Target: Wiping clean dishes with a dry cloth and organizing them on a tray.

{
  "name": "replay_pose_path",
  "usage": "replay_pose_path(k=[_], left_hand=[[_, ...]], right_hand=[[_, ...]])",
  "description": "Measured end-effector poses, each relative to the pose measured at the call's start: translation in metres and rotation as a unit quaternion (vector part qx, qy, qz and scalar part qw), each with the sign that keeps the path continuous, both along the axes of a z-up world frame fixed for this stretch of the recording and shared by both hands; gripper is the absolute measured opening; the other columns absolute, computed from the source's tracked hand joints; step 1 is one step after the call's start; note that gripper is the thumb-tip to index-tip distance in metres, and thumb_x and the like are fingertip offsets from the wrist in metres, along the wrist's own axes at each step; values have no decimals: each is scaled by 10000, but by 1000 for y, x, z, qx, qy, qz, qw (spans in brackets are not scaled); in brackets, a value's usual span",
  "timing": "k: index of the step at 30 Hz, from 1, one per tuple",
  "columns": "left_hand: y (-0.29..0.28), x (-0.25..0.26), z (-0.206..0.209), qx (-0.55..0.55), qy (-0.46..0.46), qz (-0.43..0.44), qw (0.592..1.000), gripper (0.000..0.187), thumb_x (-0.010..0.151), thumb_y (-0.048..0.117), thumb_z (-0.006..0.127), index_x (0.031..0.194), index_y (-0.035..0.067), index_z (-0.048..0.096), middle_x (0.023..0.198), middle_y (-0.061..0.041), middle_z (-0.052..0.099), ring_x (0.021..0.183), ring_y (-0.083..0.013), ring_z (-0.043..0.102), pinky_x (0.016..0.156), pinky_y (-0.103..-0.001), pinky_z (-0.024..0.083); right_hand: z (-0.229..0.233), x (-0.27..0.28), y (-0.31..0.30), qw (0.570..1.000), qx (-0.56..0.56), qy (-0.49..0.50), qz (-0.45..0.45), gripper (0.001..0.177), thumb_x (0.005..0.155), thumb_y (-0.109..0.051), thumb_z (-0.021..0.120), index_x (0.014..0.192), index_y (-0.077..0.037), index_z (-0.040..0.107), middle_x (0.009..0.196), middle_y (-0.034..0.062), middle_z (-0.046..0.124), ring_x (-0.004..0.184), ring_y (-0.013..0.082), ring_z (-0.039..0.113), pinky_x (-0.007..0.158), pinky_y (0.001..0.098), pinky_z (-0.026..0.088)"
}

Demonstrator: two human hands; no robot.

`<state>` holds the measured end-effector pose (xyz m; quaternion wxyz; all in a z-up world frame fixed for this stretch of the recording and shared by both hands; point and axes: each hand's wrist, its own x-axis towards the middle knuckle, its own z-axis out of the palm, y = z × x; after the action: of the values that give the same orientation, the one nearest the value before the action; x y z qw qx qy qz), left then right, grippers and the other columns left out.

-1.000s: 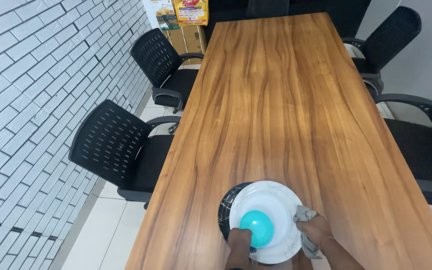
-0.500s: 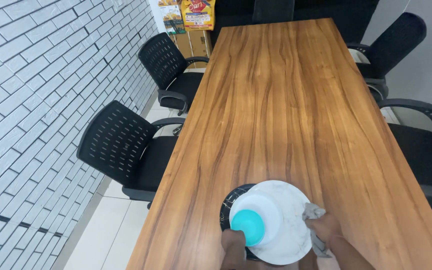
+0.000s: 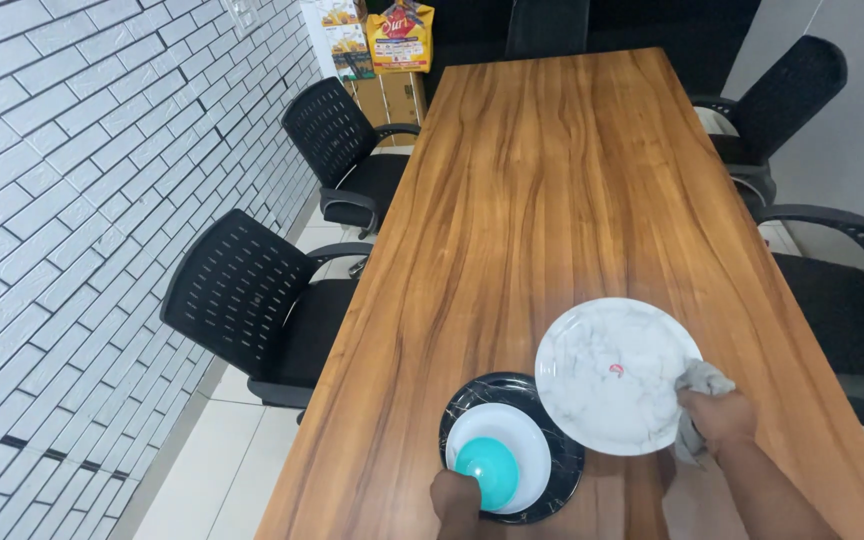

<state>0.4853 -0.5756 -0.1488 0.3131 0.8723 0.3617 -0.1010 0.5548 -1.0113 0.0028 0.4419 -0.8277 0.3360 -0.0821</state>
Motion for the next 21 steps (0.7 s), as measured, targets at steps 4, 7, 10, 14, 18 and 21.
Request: replay_pose_path(k=[4, 7, 10, 14, 18, 21], left_hand=[[-21, -1, 68, -28, 40, 10, 999, 307, 841, 202, 632, 1069, 40, 761, 1209, -232, 703, 1105, -372, 705, 940, -421, 591], [-38, -7, 144, 2, 62, 49, 997, 421, 862, 311, 688, 1223, 97, 655, 1337, -143, 553, 1212, -370, 551, 981, -431, 516], [-40, 10, 147, -7, -218, 38, 975, 429, 917, 461, 657, 1211, 153, 705, 1302, -86, 638, 1155, -305, 614, 959, -434, 516], [-30, 18, 187, -575, -276, 130, 759, 543, 931, 365, 630, 1384, 74, 569, 1323, -159, 691, 1172, -309, 679, 951, -431, 552], [-19, 14, 199, -734, -248, 141, 616, 607, 851, 78, 610, 1439, 6, 479, 1334, -219, 672, 1213, -370, 678, 1022, -493, 578], [-19, -4, 215, -708, -272, 138, 637, 580, 829, 27, 568, 1405, 4, 500, 1292, -219, 681, 1167, -373, 694, 1008, -506, 582]], right_hand=[[15, 1, 21, 995, 84, -46, -11, 454, 714, -176, 813, 1089, 76, 766, 1012, 199, 768, 887, 309, 730, 763, 434, 562], [13, 5, 39, 964, 236, -107, 56, 407, 726, -102, 783, 1100, 59, 756, 1023, 162, 737, 887, 282, 689, 745, 431, 542], [19, 14, 67, 931, 344, -82, 90, 394, 730, -49, 764, 1108, 57, 729, 1056, 146, 751, 915, 283, 716, 779, 421, 562], [9, 26, 103, 909, 367, -70, 186, 455, 719, -72, 764, 1154, 51, 714, 1080, 150, 742, 949, 290, 708, 810, 411, 561], [43, 21, 159, 958, -2, -213, 190, 956, 705, -277, 913, 1375, 108, 349, 1279, 215, 506, 1156, 348, 573, 944, 421, 492], [103, -19, 214, 927, -244, -189, 214, 718, 760, -352, 879, 1206, 38, 474, 1369, 180, 452, 1290, 411, 431, 1055, 513, 353]])
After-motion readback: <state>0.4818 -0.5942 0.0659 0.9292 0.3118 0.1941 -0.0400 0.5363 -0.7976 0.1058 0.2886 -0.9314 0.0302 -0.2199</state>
